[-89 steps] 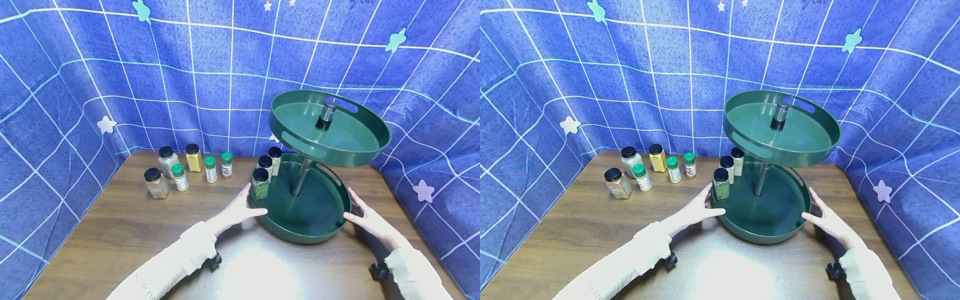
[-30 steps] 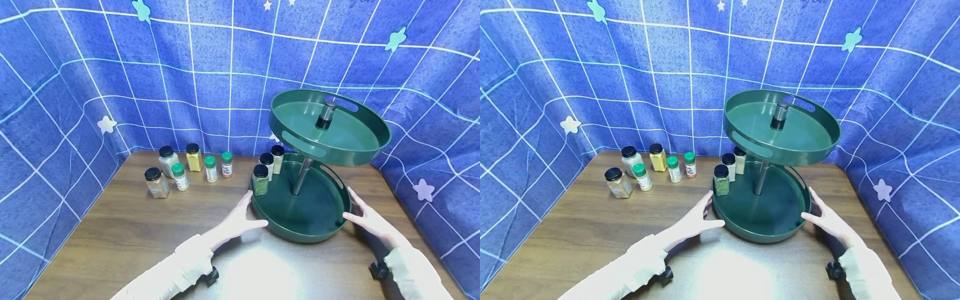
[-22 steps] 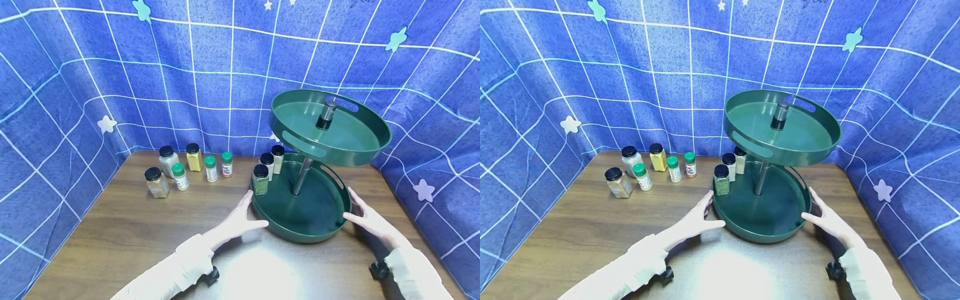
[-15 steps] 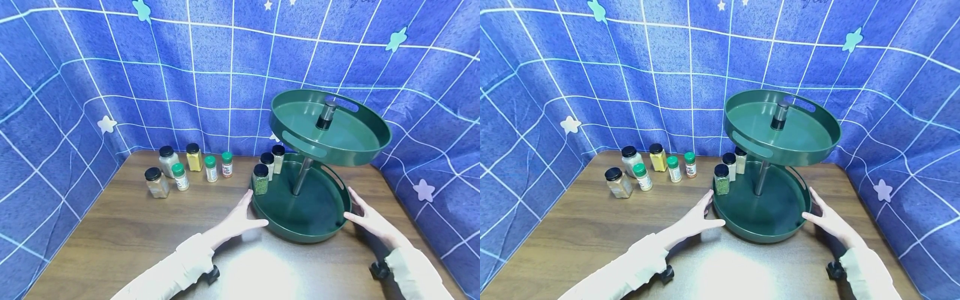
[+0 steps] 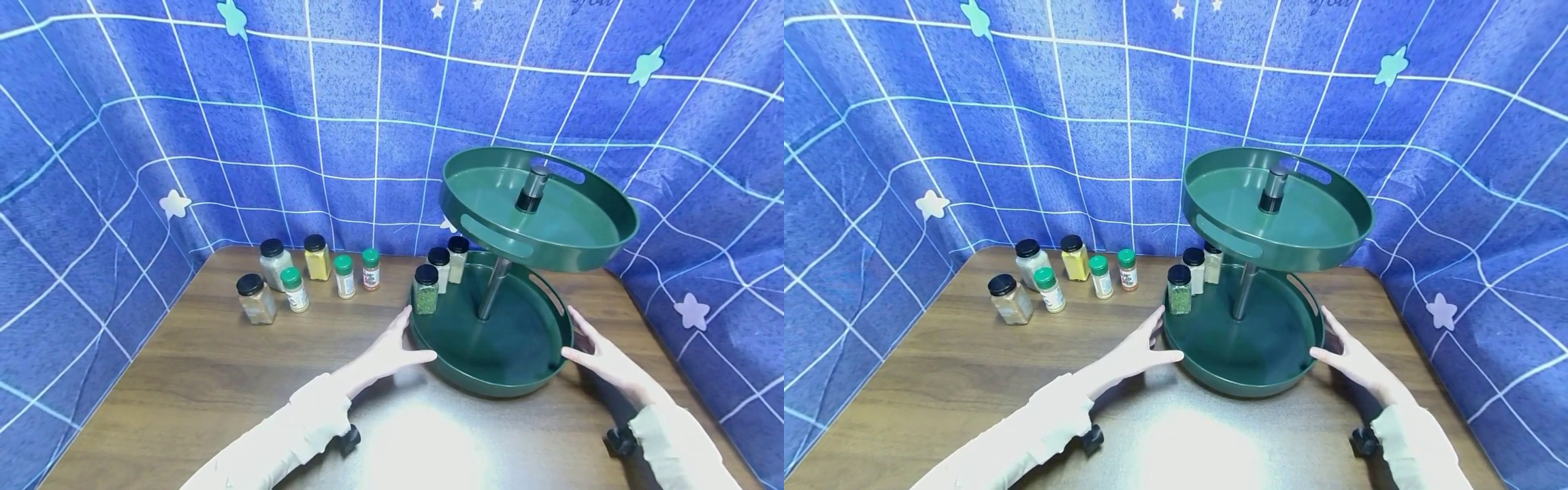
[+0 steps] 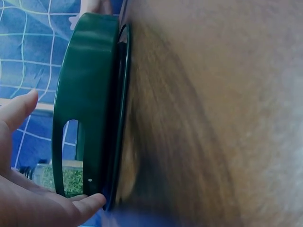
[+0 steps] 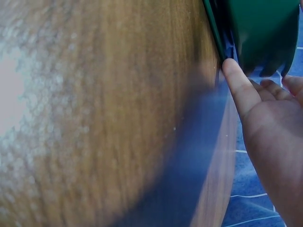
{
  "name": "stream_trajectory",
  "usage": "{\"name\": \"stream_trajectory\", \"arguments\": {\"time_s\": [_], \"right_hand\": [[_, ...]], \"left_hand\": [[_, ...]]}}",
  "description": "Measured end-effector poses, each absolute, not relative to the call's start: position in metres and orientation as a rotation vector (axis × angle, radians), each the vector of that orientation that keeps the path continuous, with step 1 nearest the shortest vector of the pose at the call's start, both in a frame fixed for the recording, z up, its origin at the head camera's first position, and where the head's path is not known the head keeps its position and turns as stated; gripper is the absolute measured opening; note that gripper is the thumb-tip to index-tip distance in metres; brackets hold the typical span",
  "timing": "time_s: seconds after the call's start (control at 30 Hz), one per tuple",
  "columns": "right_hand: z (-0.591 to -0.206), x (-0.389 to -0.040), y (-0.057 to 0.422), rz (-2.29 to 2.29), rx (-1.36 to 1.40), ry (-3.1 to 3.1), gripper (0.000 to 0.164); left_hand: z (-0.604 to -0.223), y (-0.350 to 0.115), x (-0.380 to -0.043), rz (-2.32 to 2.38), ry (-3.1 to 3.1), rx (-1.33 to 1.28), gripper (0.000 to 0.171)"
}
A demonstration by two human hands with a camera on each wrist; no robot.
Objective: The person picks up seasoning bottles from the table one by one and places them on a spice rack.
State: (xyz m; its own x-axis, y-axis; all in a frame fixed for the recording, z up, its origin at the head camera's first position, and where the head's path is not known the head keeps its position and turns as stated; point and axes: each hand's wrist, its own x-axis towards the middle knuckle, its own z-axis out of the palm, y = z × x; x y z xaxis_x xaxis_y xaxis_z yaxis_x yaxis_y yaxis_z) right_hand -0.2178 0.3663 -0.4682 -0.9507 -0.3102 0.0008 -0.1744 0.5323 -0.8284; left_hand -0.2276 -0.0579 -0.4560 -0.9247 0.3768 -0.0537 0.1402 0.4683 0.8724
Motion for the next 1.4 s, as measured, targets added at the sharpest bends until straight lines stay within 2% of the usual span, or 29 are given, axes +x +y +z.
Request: {"name": "stream_trajectory", "arguments": {"time_s": [1.4], "right_hand": [[-0.47,-0.219,0.367,-1.452,-0.554,2.612,0.079]], "left_hand": [[-0.452,-0.054,-0.276,1.639,2.34,0.29,0.1]]}}
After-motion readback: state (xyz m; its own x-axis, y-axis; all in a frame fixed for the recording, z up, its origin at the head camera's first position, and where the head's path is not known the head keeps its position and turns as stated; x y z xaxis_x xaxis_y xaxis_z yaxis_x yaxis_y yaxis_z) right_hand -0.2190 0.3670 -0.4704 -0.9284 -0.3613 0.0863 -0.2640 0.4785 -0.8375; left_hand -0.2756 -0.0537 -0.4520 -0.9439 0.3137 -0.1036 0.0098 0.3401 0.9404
